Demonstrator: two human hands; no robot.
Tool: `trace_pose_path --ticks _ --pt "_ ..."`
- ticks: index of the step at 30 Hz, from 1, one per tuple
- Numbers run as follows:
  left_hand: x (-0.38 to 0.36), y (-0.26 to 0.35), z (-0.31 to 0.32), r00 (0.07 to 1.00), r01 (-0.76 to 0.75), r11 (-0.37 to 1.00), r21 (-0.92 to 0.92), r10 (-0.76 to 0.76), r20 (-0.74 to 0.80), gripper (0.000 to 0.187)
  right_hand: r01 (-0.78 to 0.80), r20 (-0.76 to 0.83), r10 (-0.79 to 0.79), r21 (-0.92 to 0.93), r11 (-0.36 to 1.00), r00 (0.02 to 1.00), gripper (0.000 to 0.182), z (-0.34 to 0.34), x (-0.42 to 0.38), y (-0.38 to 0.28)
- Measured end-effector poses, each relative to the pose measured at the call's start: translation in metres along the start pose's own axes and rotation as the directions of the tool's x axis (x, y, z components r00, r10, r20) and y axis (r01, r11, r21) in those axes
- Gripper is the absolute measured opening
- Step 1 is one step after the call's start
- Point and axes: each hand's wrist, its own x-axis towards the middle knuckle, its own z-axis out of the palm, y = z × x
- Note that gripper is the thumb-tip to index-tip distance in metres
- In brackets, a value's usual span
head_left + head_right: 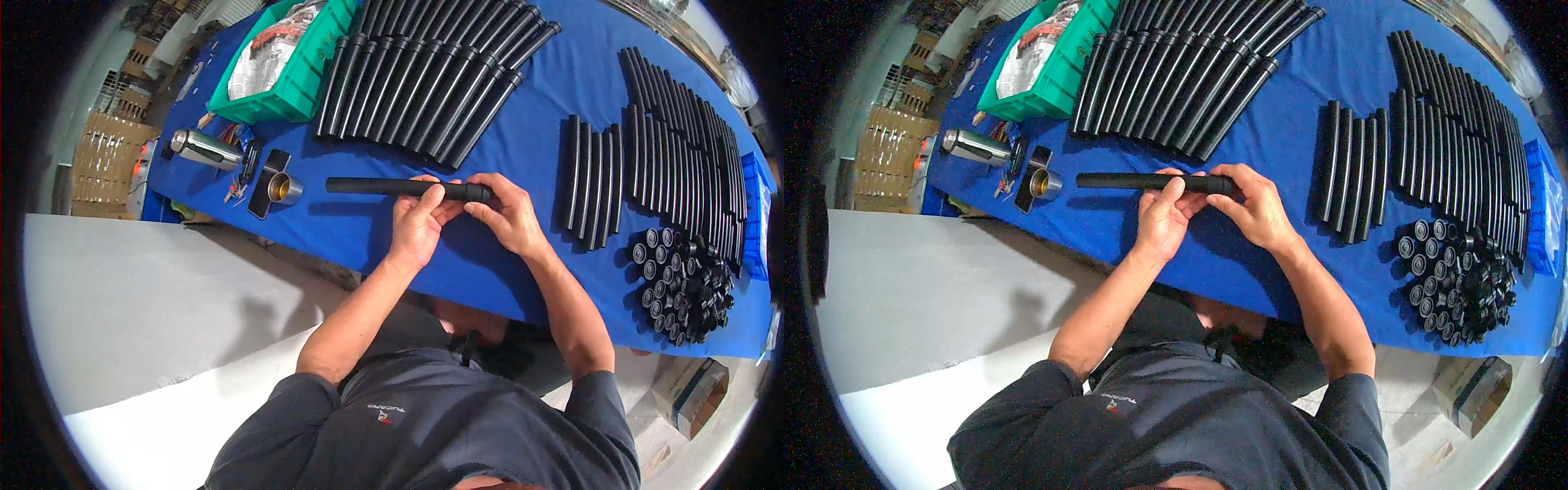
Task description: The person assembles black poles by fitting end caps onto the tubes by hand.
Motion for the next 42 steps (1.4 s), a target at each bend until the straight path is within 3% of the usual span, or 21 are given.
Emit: trace_pose_path --ticks 5,10,11,12,14,23,26,32,35,38,42 --pt "0.003 0.0 -0.006 0.999 0.025 0.999 0.048 -0.028 0.044 0.024 0.069 0.009 -0.069 -0.05 0.996 0.998 0.039 -0.003 0.002 0.002" --pt "0.008 0.021 -0.028 0.976 0.099 0.995 0.022 -0.102 0.192 0.037 -0.175 0.08 0.165 0.134 0.975 0.983 0.037 -0.01 0.001 0.008" --pt "0.011 0.028 -0.043 0.98 0.107 0.992 -0.065 -0.094 0.178 0.035 -0.216 0.102 0.202 0.147 0.965 0.974 0.036 -0.011 0.002 0.008" --pt "0.011 0.035 -0.046 0.984 0.111 0.982 -0.153 -0.087 0.156 0.034 -0.217 0.111 0.2 0.172 0.961 0.974 0.035 -0.01 0.002 0.009" --pt "0.007 0.033 -0.047 0.983 0.091 0.99 -0.11 -0.071 0.172 0.028 -0.226 0.135 0.2 0.224 0.948 0.971 0.033 -0.005 0.002 0.008" --pt "0.003 0.027 -0.041 0.981 0.046 0.998 -0.045 -0.036 0.192 0.025 -0.118 0.064 0.116 0.024 0.993 0.991 0.033 0.0 0.002 0.002" --pt "0.004 0.027 -0.043 0.981 0.063 0.996 -0.062 -0.051 0.186 0.026 -0.181 0.082 0.179 0.025 0.983 0.98 0.034 -0.002 0.003 -0.003" --pt "0.009 0.028 -0.044 0.969 0.112 0.988 -0.106 -0.085 0.231 0.023 -0.139 0.174 0.154 -0.096 0.986 0.973 0.039 -0.011 0.004 -0.006" --pt "0.01 0.03 -0.048 0.962 0.117 0.985 -0.127 -0.081 0.262 0.024 -0.1 0.118 0.095 0.039 0.994 0.988 0.035 -0.003 0.001 0.0" --pt "0.009 0.029 -0.047 0.965 0.114 0.983 -0.144 -0.075 0.25 0.025 -0.392 0.229 0.338 0.258 0.883 0.913 0.033 -0.003 0.002 -0.007" --pt "0.005 0.028 -0.045 0.973 0.098 0.989 -0.112 -0.071 0.22 0.025 -0.327 0.162 0.292 0.264 0.907 0.943 0.031 0.001 0.001 -0.005"
